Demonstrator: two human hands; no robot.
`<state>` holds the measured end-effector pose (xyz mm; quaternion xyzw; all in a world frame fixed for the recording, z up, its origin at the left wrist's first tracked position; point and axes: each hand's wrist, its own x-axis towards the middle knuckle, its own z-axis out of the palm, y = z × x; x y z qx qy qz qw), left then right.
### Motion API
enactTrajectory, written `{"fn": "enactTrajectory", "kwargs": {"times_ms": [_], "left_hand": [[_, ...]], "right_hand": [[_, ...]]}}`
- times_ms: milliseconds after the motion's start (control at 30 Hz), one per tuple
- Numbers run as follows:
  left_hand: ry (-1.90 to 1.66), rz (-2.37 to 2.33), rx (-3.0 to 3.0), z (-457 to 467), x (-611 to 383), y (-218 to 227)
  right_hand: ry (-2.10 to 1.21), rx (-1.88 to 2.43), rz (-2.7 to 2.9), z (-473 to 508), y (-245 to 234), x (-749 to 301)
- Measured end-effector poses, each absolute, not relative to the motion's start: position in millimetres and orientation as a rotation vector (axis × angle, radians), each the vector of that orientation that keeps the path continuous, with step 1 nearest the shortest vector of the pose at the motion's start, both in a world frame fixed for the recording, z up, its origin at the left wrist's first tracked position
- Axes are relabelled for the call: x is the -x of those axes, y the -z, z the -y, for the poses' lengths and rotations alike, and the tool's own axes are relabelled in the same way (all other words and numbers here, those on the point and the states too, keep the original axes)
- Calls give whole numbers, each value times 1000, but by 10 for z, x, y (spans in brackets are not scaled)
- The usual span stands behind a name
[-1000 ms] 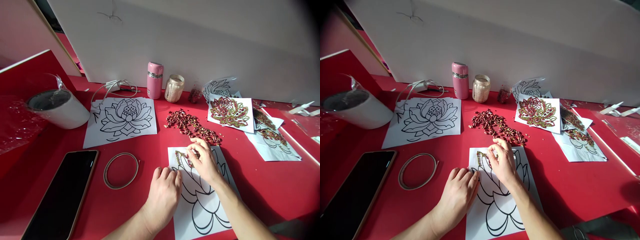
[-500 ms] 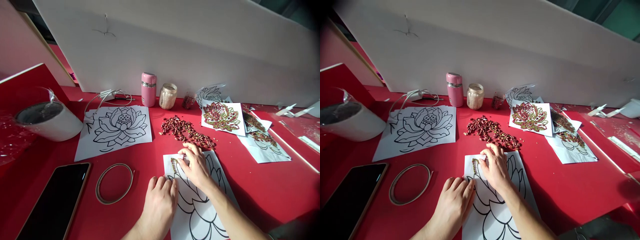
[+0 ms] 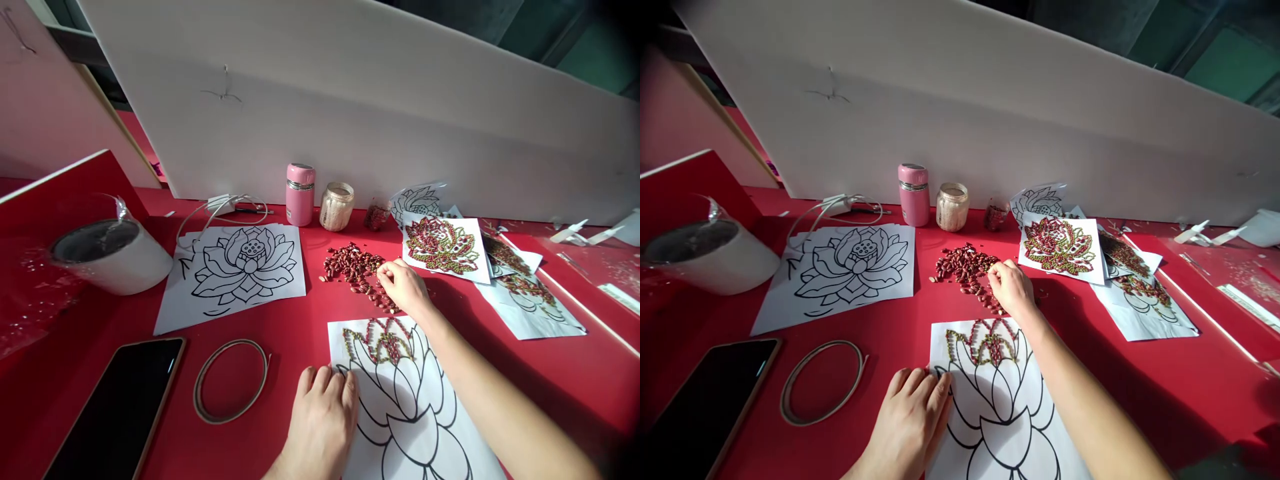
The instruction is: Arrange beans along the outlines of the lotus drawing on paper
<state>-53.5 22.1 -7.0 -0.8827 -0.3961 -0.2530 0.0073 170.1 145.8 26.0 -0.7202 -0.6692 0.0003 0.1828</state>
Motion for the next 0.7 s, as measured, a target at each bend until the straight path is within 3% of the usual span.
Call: {"fn": "enactTrajectory", "kwargs": {"times_ms": [367,700], "left_hand": [[614,1251,2833,-210,539,-7],[612,1244,2850,-219,546,-12]], "right_hand": [[-26,2092,1923,-1570,-289,-1596],[-304,1683,1888,-719,-333,-1245]]}}
